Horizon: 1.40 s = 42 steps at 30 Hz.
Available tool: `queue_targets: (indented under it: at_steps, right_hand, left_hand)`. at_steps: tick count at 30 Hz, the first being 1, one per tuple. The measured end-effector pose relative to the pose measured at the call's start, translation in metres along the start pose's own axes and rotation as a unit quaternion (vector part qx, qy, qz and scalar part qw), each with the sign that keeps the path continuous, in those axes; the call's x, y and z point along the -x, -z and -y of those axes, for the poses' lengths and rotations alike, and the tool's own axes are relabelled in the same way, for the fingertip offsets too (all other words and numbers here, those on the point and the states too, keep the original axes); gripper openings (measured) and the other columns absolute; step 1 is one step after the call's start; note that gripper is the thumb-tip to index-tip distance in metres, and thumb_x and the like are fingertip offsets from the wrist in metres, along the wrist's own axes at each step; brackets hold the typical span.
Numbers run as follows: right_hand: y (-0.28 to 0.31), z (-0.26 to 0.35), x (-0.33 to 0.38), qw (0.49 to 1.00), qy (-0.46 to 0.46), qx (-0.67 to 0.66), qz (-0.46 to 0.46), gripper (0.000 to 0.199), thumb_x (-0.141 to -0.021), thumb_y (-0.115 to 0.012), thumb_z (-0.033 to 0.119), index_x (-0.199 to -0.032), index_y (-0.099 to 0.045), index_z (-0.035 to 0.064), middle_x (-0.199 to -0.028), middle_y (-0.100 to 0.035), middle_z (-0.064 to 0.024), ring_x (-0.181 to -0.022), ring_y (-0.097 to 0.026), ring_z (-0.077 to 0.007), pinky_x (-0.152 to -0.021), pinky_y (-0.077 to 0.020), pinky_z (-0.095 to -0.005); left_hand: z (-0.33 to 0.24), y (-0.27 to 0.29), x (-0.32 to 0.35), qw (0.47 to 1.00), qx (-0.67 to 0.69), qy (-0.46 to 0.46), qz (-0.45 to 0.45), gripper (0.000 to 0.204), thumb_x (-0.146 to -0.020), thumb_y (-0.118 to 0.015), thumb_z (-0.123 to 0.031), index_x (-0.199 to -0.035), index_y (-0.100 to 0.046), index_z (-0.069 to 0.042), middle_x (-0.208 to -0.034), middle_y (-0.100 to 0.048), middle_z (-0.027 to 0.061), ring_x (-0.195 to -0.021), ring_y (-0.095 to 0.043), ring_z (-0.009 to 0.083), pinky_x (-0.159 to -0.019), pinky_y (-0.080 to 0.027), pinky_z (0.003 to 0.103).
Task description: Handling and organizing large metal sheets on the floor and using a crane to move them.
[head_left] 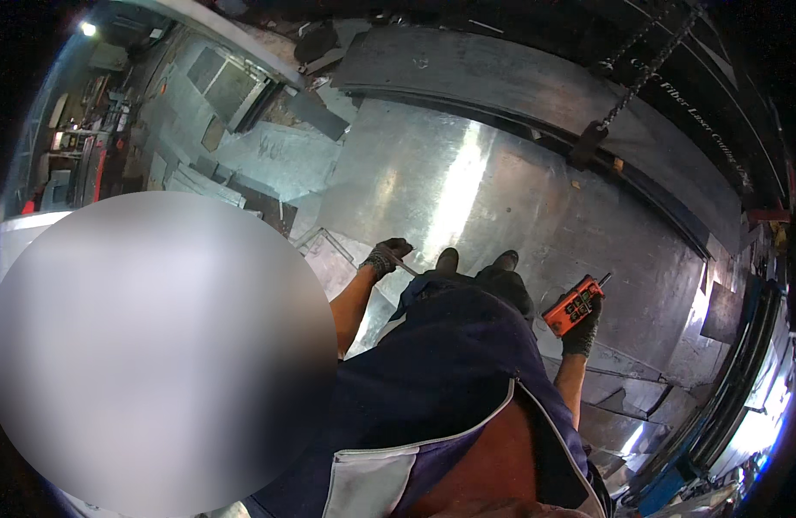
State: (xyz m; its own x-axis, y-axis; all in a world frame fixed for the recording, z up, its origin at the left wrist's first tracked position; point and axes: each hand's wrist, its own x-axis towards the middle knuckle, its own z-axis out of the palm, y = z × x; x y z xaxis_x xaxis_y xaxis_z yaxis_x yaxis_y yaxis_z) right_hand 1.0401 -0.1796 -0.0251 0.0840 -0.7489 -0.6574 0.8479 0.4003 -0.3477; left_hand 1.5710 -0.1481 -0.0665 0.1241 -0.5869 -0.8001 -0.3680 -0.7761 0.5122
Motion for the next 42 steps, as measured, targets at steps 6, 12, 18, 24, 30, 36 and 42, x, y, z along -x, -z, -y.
queue_targets:
  at_steps: [6,12,18,24,30,36,42]
  right_hand:
    - [-0.038,-0.022,0.009,1.000,-0.012,0.016,0.021,0.045,-0.088,-0.062,0.045,-0.116,-0.058,0.0104,-0.098,-0.066,-0.0082,-0.089,-0.064,-0.0253,-0.079,-0.0540,-0.0424]
    - [-0.060,-0.027,0.026,0.999,0.016,0.026,-0.022,0.045,-0.088,-0.061,0.047,-0.115,-0.059,0.0104,-0.098,-0.066,-0.0083,-0.086,-0.064,-0.0252,-0.078,-0.0543,-0.0416]
    - [-0.060,-0.046,0.028,0.992,0.091,-0.047,-0.075,0.037,-0.086,-0.066,0.042,-0.107,-0.062,0.0110,-0.092,-0.066,-0.0075,-0.081,-0.064,-0.0232,-0.076,-0.0544,-0.0393]
    - [-0.057,-0.087,-0.029,0.996,0.044,-0.039,-0.060,0.038,-0.087,-0.063,0.046,-0.104,-0.064,0.0118,-0.090,-0.067,-0.0045,-0.077,-0.064,-0.0194,-0.071,-0.0545,-0.0364]
    - [-0.045,-0.106,-0.024,0.991,0.079,-0.100,-0.035,0.036,-0.090,-0.061,0.044,-0.107,-0.064,0.0121,-0.091,-0.067,-0.0050,-0.078,-0.064,-0.0190,-0.070,-0.0545,-0.0371]
    - [-0.043,-0.100,-0.020,0.990,0.096,-0.095,-0.036,0.039,-0.090,-0.060,0.044,-0.109,-0.063,0.0104,-0.093,-0.067,-0.0051,-0.080,-0.064,-0.0190,-0.074,-0.0539,-0.0363]
    - [-0.041,-0.115,-0.042,0.986,0.133,-0.076,-0.057,0.043,-0.088,-0.062,0.049,-0.109,-0.064,0.0118,-0.092,-0.067,-0.0039,-0.081,-0.064,-0.0183,-0.074,-0.0533,-0.0350]
  left_hand:
    - [0.021,0.055,0.028,0.871,-0.445,-0.207,-0.005,0.058,-0.076,-0.070,-0.014,-0.131,-0.052,-0.012,-0.128,-0.056,0.0111,-0.112,-0.057,0.0260,-0.091,-0.050,0.031]
    - [0.039,0.062,0.040,0.992,0.035,0.123,-0.023,0.042,-0.089,-0.061,-0.029,-0.127,-0.054,-0.013,-0.110,-0.064,0.0039,-0.087,-0.064,0.0189,-0.064,-0.052,0.034]
    - [0.013,0.067,-0.003,0.993,0.092,0.064,0.026,0.041,-0.085,-0.062,-0.041,-0.118,-0.061,-0.016,-0.100,-0.061,0.0022,-0.075,-0.060,0.0183,-0.053,-0.042,0.028]
    - [0.105,0.122,-0.126,0.969,0.071,-0.189,0.141,0.046,-0.071,-0.075,-0.018,-0.114,-0.062,-0.012,-0.111,-0.064,0.0084,-0.099,-0.062,0.0253,-0.079,-0.052,0.037]
    - [-0.020,0.099,-0.088,0.992,0.099,-0.040,0.066,0.043,-0.084,-0.069,-0.029,-0.122,-0.057,-0.014,-0.101,-0.064,0.0010,-0.069,-0.062,0.0149,-0.052,-0.047,0.031]
    - [-0.024,0.100,-0.100,0.993,0.103,0.007,0.053,0.050,-0.081,-0.073,-0.033,-0.125,-0.055,-0.018,-0.104,-0.065,0.0031,-0.076,-0.064,0.0234,-0.056,-0.049,0.036]
    - [0.028,0.131,-0.153,0.993,0.106,0.021,0.041,0.052,-0.080,-0.074,-0.033,-0.126,-0.055,-0.019,-0.113,-0.064,0.0051,-0.084,-0.065,0.0317,-0.061,-0.050,0.043]
